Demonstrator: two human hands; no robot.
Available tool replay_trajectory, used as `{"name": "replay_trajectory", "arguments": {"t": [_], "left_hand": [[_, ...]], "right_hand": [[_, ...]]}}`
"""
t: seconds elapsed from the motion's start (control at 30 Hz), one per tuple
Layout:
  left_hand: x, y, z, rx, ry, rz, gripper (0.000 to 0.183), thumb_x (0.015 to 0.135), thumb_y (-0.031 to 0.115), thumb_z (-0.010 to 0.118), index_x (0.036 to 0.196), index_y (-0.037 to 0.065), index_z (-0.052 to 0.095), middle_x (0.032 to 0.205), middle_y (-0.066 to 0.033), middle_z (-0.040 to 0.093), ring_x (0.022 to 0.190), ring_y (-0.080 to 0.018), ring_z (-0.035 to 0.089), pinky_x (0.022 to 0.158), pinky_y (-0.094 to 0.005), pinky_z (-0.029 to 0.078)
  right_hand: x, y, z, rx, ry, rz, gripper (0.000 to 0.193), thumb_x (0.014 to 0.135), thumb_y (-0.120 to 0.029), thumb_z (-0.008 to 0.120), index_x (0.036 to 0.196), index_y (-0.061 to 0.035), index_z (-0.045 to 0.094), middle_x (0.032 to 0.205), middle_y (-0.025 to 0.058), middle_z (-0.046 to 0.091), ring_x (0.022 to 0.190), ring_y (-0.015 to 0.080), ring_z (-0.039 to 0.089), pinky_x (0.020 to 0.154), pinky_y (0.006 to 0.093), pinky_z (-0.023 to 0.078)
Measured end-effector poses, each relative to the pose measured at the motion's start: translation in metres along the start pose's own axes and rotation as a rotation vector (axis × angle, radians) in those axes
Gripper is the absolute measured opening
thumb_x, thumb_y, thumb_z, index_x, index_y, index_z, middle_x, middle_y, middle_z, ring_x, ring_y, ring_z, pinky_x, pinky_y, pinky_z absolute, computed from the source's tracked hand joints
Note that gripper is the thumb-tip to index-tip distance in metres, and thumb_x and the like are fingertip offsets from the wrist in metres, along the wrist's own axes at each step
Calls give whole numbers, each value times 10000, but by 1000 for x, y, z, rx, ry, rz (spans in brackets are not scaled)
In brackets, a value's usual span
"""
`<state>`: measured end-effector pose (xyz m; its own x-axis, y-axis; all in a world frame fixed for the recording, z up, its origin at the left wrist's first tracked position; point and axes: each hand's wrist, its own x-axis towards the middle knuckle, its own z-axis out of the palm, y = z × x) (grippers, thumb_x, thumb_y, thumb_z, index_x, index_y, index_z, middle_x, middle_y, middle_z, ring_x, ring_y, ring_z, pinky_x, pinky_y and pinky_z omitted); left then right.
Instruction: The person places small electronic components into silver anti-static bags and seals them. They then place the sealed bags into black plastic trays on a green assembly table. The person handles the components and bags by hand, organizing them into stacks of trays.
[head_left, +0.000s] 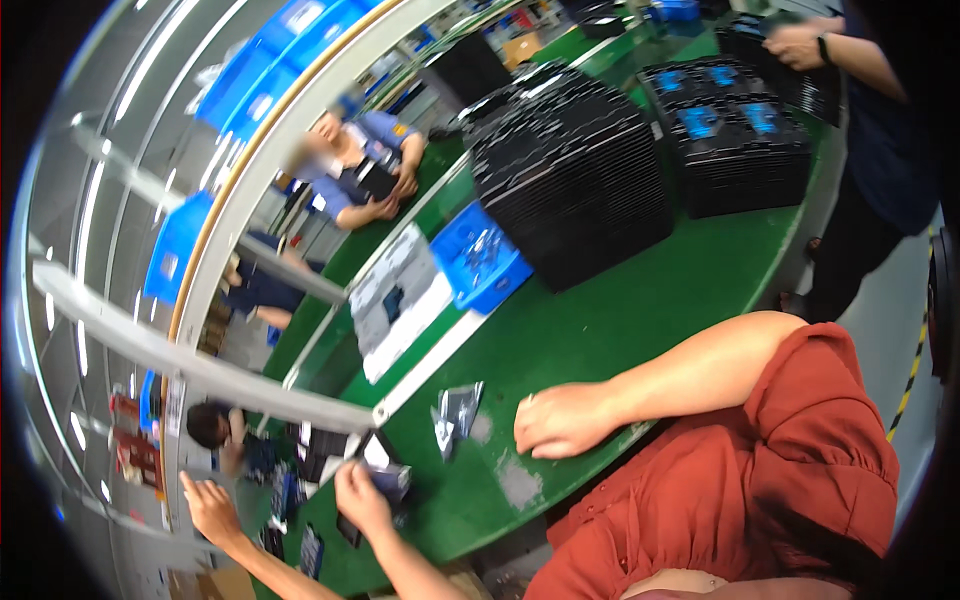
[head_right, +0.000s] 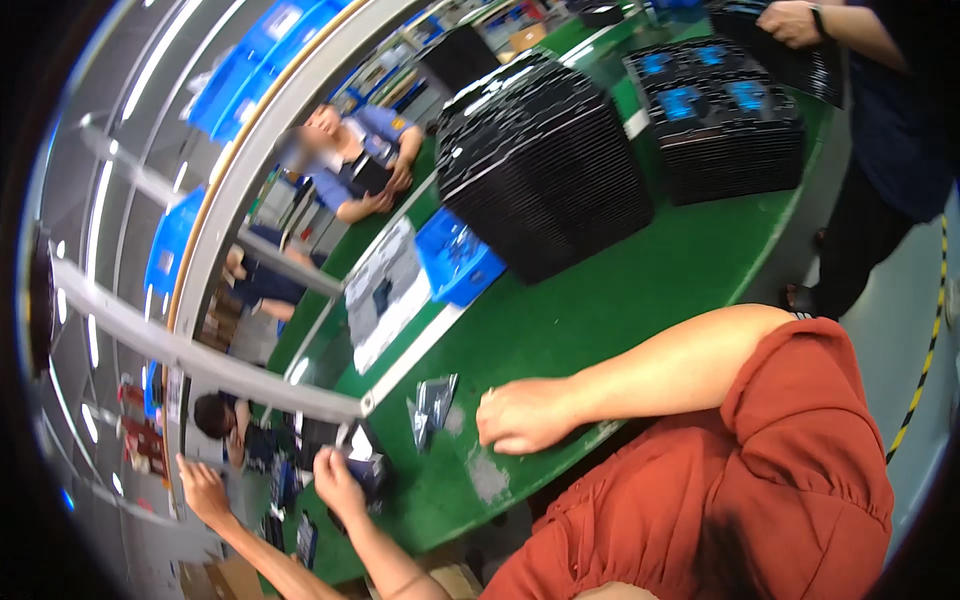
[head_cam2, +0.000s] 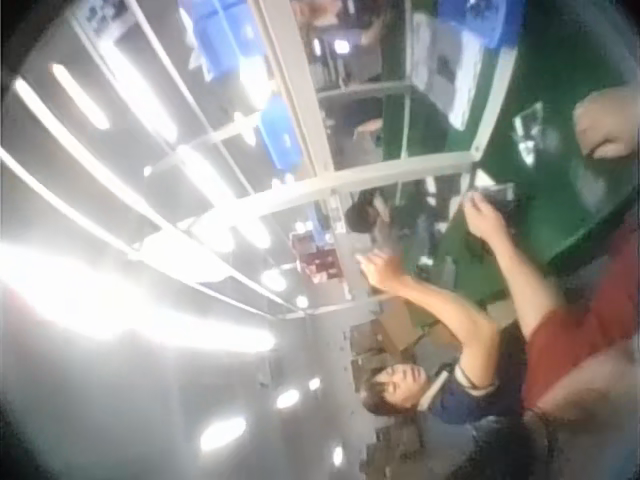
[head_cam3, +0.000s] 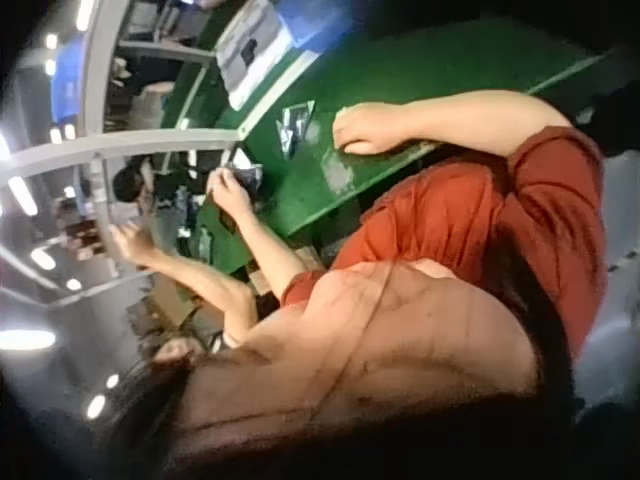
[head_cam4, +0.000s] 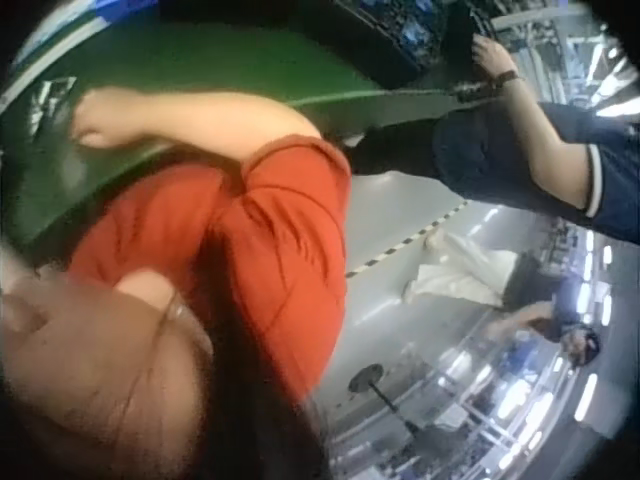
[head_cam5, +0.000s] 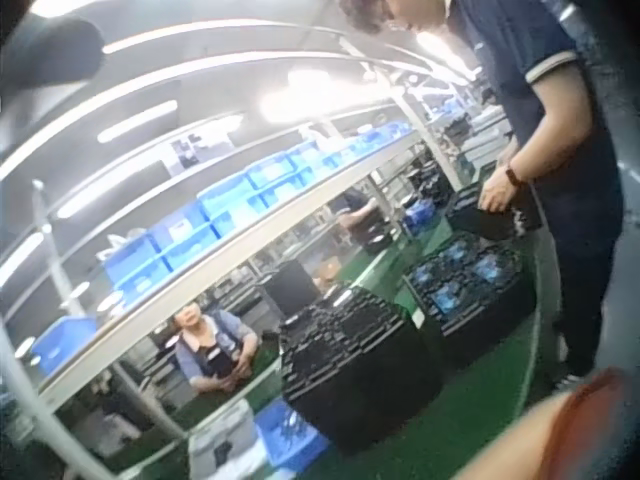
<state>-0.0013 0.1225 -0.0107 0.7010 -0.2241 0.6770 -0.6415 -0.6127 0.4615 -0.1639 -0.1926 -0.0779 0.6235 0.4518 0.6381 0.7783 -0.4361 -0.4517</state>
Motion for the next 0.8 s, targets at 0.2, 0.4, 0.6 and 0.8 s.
{"name": "replay_trajectory", "arguments": {"t": [0.2,0.4,0.6,0.8], "left_hand": [[-4,127,48,-155,-373,135,128,872,99,577,931,-2,630,873,-145,647,800,-282,633,745,-338,495],[-5,166,93,-269,-462,226,115,867,110,586,901,4,615,867,-167,635,788,-334,627,699,-388,496],[-20,154,123,-320,-660,156,129,874,132,578,879,9,615,815,-167,626,763,-343,616,666,-399,483],[-26,143,124,-370,-866,135,124,876,122,594,880,6,640,758,-129,638,684,-240,613,636,-329,473]], "right_hand": [[27,-10,-47,-31,291,152,213,797,-132,633,979,-21,634,891,113,628,805,273,610,735,378,498],[53,-18,-78,-138,177,413,198,798,-192,641,869,-8,619,809,133,634,745,283,625,659,391,502],[26,7,-69,-157,-24,492,197,794,-220,650,754,-28,651,732,146,653,716,324,637,650,423,499],[22,11,-65,-117,-242,533,190,798,-234,651,755,-49,664,732,133,650,706,326,629,631,425,493]]}}
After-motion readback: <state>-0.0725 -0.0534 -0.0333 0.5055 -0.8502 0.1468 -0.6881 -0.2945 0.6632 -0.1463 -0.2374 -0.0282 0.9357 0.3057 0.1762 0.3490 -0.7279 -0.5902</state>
